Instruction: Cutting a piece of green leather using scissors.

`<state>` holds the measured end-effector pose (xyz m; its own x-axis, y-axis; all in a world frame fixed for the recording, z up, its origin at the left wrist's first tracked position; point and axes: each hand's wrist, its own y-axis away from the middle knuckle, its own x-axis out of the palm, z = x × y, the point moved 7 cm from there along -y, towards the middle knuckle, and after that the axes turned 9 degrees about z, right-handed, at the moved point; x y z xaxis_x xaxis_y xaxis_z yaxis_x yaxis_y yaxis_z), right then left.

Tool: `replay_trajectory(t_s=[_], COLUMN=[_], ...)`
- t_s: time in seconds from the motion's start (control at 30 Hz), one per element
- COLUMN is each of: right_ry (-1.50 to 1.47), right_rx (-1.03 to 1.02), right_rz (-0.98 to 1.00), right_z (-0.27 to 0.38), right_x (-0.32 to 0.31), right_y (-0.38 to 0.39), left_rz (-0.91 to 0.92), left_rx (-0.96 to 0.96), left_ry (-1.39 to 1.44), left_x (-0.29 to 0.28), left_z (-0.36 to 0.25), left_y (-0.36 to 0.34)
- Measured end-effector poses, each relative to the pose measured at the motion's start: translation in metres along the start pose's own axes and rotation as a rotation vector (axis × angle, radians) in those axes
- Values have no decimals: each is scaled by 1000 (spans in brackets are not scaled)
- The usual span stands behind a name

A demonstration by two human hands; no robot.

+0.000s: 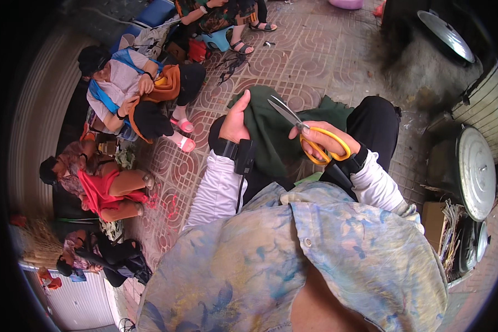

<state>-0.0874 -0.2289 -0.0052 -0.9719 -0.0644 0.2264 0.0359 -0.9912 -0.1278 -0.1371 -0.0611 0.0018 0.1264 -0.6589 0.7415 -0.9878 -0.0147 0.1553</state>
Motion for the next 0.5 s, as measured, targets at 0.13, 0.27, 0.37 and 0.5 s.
replay_trajectory(t_s=[0.13, 0.27, 0.37, 0.5], right_ry=[14, 19, -21, -39], right_rx=[16, -7, -32, -2], right_rz=[-18, -80, -177, -360], right_z=[-1, -4, -12, -23], right_x=[-1, -14, -24, -32], right_y=[-2, -8, -11, -15], left_rz=[45, 70, 115, 112], left_rx=[20, -37, -26, -16], left_ry=[-7, 56, 126, 172], left_x=[-4, -17, -27, -29], left_z=[4, 9, 17, 31], left_y=[-3, -15, -22, -20])
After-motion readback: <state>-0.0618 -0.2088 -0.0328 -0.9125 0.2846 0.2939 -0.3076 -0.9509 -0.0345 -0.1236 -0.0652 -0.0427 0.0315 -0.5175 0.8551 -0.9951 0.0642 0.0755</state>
